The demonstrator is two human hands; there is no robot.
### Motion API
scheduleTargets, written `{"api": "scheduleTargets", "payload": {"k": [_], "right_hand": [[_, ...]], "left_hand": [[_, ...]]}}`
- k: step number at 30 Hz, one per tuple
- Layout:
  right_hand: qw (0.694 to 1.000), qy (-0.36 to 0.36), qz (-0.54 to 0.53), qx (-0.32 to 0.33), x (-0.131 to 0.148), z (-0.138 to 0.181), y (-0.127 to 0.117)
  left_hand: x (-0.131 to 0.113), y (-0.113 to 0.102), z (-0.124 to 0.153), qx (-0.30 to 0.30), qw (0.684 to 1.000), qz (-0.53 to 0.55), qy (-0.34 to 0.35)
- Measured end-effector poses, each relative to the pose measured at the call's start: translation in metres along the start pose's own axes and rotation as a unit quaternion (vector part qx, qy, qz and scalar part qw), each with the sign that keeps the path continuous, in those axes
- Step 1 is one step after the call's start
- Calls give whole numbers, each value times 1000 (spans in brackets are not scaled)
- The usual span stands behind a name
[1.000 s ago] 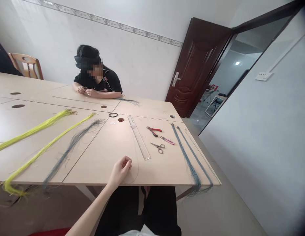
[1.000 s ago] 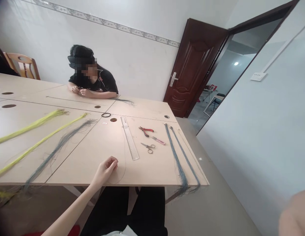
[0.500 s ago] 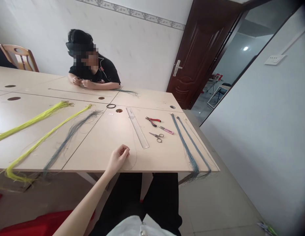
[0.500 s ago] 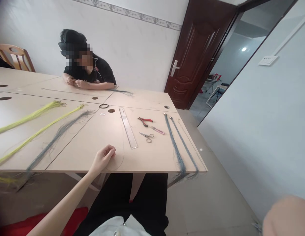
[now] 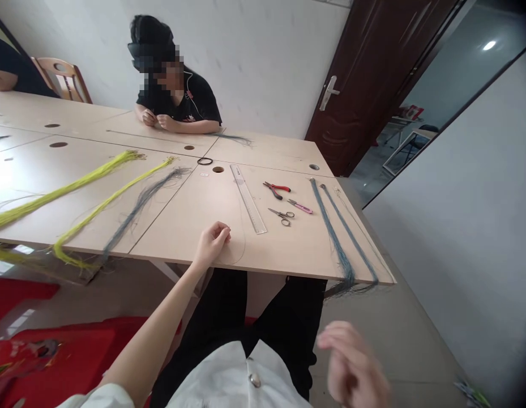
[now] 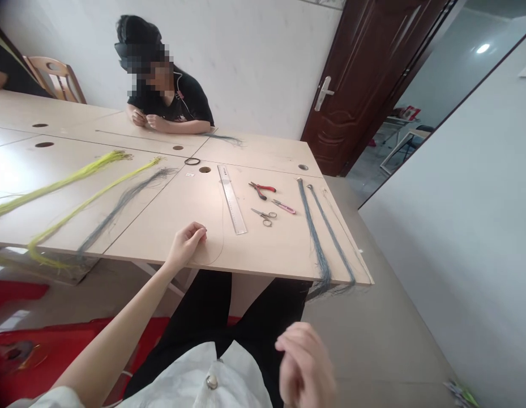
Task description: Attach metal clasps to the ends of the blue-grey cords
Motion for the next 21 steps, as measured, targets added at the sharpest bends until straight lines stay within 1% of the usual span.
{"api": "scheduleTargets", "payload": {"k": [1,3,4,5,6,8,10,11,13,15,18,21], "right_hand": [[999,12,0,36,-8,2,21],[988,72,22,136,-28,10,65],[975,114,44,187,-40,17,83],[955,163,72,238,-54,27,98],[930,211,103,284,-69,37,110],[872,291,161,360,-96,60,122],[826,331,196,413,-116,77,128],[811,337,203,432,-123,83,130],[798,331,201,461,-131,89,136],[797,316,185,481,-135,92,142],[803,295,150,495,-138,93,147],[817,272,112,496,-137,98,145]], "left_hand": [[-1,0,0,-4,1000,0,0],[-1,-1,1,-13,1000,-2,0],[-2,-2,1,-17,1000,-2,0],[-1,-2,1,-20,1000,-2,-1],[-1,-2,1,-23,1000,-1,-1],[1,-3,0,-26,1000,4,-2],[5,-4,-2,-30,999,11,-3],[7,-4,-2,-32,999,14,-4],[10,-4,-3,-37,999,19,-5],[12,-4,-2,-43,999,21,-5],[12,-4,-2,-51,998,20,-8],[12,-4,-1,-56,998,19,-13]]}}
Point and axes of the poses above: each hand's wrist, its own z-axis away from the middle knuckle, its own y-axis out of the palm, x = y × z, the point moved 7 cm from there along -z, towards the middle knuckle, and after that the axes turned 1 degree about -y, right-handed, at the moved point
